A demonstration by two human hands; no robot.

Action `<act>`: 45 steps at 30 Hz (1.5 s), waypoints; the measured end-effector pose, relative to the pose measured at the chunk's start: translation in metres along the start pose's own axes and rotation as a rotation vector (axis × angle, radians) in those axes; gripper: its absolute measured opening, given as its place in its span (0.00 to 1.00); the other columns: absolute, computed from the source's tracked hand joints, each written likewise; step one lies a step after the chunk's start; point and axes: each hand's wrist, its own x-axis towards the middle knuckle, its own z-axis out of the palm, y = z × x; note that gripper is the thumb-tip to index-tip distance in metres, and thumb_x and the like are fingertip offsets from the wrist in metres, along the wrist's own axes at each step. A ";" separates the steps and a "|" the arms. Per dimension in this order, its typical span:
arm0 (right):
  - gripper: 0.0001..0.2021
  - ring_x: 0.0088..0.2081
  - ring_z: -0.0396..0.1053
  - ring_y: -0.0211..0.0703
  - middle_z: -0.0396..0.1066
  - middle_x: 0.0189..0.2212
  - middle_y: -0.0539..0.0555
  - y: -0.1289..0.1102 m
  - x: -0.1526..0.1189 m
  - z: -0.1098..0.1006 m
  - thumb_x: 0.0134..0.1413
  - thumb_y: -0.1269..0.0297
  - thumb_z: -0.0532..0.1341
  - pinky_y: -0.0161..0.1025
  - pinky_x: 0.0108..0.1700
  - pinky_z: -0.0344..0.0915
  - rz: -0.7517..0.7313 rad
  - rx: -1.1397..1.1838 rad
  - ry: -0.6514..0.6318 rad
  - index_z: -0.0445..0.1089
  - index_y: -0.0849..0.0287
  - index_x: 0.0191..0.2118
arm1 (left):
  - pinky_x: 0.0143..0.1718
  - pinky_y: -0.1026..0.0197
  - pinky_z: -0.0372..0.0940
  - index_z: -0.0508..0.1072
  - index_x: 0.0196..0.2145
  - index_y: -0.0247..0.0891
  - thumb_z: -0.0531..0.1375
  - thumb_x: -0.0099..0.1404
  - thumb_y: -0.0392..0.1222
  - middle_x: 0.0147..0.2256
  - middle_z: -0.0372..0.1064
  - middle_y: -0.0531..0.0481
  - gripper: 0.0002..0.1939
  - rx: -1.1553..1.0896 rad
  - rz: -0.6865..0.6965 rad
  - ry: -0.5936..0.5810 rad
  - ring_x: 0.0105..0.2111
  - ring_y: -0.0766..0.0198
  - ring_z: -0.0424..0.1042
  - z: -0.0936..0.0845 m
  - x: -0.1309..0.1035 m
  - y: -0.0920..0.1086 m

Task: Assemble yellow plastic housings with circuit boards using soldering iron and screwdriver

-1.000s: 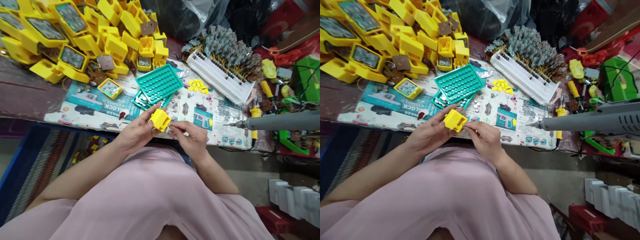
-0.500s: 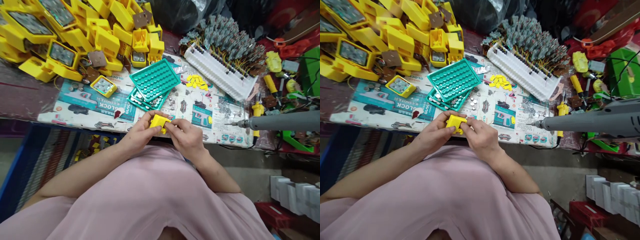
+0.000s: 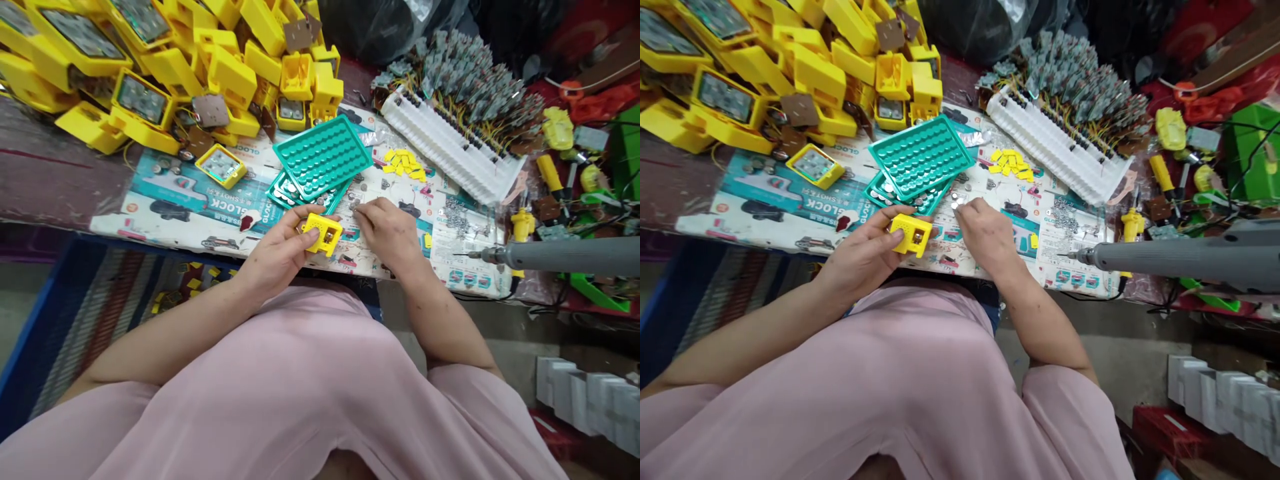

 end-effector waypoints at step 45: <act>0.04 0.29 0.76 0.34 0.80 0.33 0.47 -0.022 -0.022 -0.018 0.59 0.67 0.64 0.31 0.30 0.72 0.095 0.570 0.247 0.76 0.54 0.41 | 0.34 0.66 0.66 0.65 0.43 0.40 0.73 0.49 0.42 0.33 0.72 0.57 0.27 0.196 0.118 0.111 0.32 0.68 0.73 0.001 0.007 -0.015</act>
